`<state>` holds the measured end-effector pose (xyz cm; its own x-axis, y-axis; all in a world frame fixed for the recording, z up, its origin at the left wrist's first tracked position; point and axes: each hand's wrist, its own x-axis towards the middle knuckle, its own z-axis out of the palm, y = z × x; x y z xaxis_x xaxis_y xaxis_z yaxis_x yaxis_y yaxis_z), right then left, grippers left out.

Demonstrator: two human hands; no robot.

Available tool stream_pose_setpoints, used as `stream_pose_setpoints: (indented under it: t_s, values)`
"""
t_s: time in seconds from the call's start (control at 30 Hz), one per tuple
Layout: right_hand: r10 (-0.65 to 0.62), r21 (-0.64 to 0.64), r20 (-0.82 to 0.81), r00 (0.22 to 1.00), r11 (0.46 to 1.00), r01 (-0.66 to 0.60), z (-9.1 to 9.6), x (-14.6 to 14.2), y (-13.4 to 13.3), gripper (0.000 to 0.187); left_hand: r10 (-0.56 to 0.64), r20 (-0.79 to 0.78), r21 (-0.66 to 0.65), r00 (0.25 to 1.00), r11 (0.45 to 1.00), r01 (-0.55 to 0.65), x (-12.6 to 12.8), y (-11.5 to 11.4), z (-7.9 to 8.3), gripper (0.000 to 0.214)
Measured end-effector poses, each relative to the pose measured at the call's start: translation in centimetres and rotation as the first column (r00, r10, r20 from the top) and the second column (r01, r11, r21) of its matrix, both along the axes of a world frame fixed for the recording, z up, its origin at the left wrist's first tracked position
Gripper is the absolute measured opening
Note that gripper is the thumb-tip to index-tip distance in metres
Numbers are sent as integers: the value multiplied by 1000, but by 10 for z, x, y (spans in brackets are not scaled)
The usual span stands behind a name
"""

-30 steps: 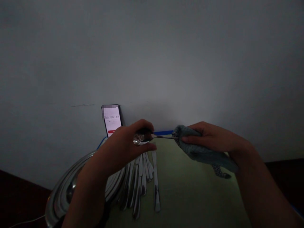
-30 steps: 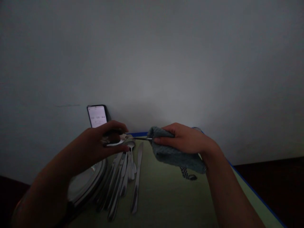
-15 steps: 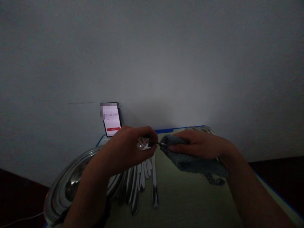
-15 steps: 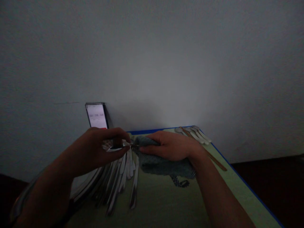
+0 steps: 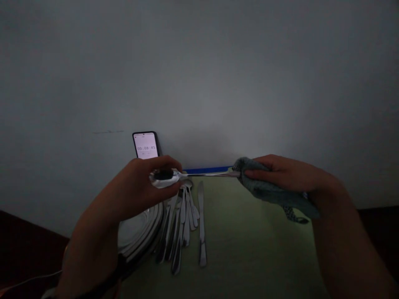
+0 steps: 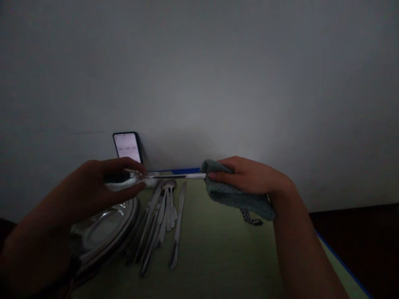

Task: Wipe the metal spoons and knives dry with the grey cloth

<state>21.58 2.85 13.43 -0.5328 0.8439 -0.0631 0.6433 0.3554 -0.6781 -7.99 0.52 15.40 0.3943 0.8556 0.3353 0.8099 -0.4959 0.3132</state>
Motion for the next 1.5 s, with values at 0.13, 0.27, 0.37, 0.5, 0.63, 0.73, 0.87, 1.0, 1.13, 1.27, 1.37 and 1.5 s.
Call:
stream_pose_setpoints:
  t_s: [0.13,0.27,0.37,0.5,0.63,0.73,0.87,1.0,1.13,1.27,1.37,1.5]
  values:
    - [33,-40,-43,999,999,-35,4,-9,-5,41,-13,42,5,999,1000,13,9,-6,3,20]
    - [106,-47,-8,994,993,-106,10,-18,-13,42,-102,65,-45,993,993,105,25,-11,4,18]
    - [115,-10,7,993,993,-115,12,-22,-15,42,-138,74,-54,988,988,142,30,-12,3,15]
    - [138,-19,18,990,990,-137,8,-30,-12,42,-123,56,-56,991,990,126,27,-10,3,17]
    - [234,11,12,972,972,-235,4,-38,-7,39,-128,50,-90,990,987,132,26,-8,2,19]
    - [245,10,15,969,969,-245,3,-37,-5,38,-134,111,-119,985,982,147,29,-5,-2,28]
    - [112,38,-21,993,993,-111,2,-27,-5,41,-82,220,-97,972,990,106,35,-1,-8,41]
    - [70,39,-29,997,997,-69,1,-20,-6,41,-48,193,-59,980,996,60,34,1,-6,36]
    - [81,55,60,995,995,-84,3,-21,-7,36,-71,153,-106,986,990,88,34,-1,-4,34]
    - [180,111,29,983,977,-182,7,-31,-11,36,-116,155,-136,981,981,138,47,-4,-11,45]
    - [242,149,5,970,959,-240,7,-38,-12,32,-204,100,-152,974,964,218,56,-5,-17,39]
    - [252,121,8,968,960,-251,6,-39,-10,35,-248,44,-145,968,957,252,55,-4,-18,40]
